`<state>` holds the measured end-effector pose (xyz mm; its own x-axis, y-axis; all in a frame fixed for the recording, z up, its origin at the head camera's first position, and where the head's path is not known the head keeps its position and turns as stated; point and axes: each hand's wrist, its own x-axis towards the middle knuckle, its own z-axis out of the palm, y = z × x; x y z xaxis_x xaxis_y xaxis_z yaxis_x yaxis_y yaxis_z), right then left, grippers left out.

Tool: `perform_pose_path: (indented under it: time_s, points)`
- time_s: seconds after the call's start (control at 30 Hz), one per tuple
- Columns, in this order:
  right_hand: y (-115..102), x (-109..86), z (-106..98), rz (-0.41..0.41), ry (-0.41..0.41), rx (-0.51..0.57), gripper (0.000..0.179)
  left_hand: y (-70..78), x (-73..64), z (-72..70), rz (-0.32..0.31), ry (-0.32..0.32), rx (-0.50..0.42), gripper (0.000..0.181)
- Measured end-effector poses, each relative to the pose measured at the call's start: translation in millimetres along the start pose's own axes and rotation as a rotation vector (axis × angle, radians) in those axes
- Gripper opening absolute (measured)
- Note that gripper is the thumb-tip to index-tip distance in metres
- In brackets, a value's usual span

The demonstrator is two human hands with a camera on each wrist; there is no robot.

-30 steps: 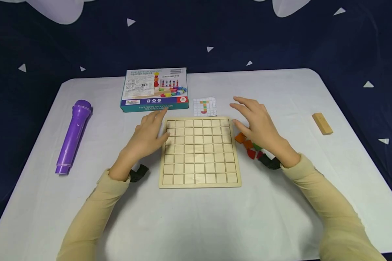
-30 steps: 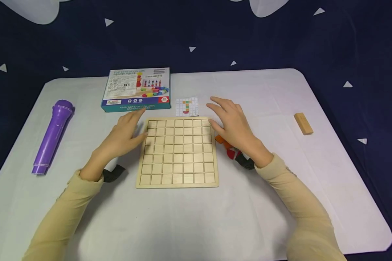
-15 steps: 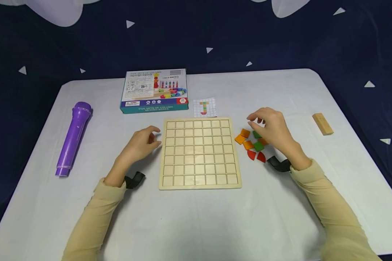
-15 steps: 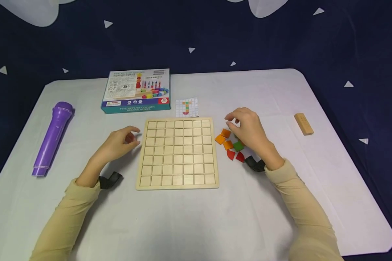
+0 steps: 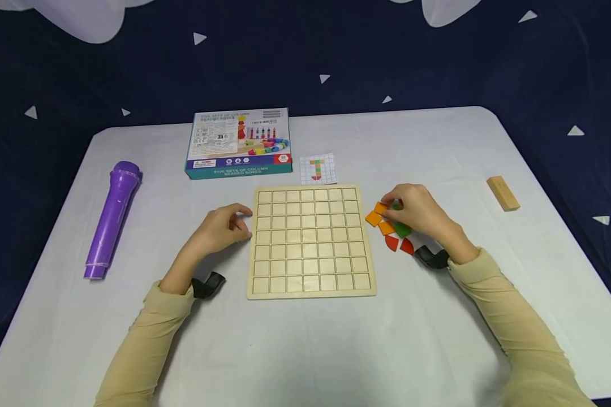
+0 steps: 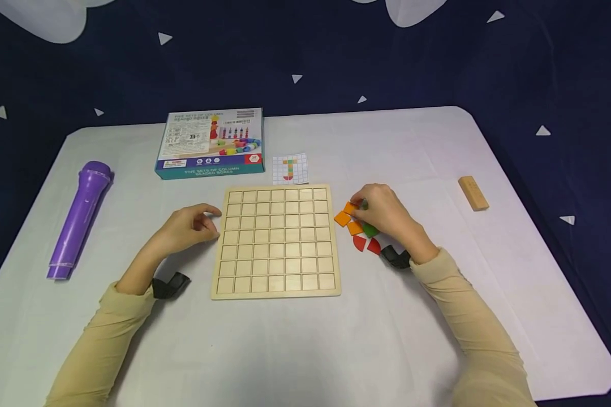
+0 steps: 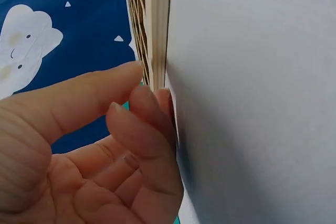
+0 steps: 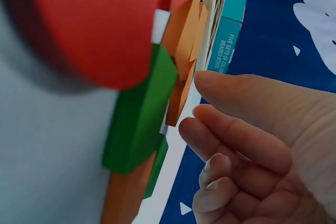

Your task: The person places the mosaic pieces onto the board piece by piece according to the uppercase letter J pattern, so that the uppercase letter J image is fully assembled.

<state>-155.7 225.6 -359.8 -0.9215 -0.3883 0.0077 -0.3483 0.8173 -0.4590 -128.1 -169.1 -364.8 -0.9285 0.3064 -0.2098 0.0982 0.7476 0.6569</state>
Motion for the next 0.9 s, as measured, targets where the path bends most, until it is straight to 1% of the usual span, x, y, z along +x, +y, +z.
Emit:
perform_pose_path:
  time_s: [0.23, 0.5, 0.67, 0.9]
  points:
    - [2.1, 0.1, 2.8, -0.010, -0.031, -0.022, 0.026, 2.2, -0.6, 2.1, -0.035, 0.005, -0.025, 0.047]
    - [3.2, 1.1, 5.1, -0.036, -0.035, -0.051, 0.027, 1.4, -1.1, 5.5, -0.027, 0.028, -0.040, 0.051]
    - [3.3, 2.1, 5.2, -0.045, -0.025, -0.066, 0.027, 0.4, -1.1, 6.3, -0.029, 0.030, -0.046, 0.050]
    - [2.4, 1.4, 4.7, -0.037, 0.014, -0.074, 0.026, 0.9, 0.5, 6.6, -0.025, 0.033, -0.044, 0.050]
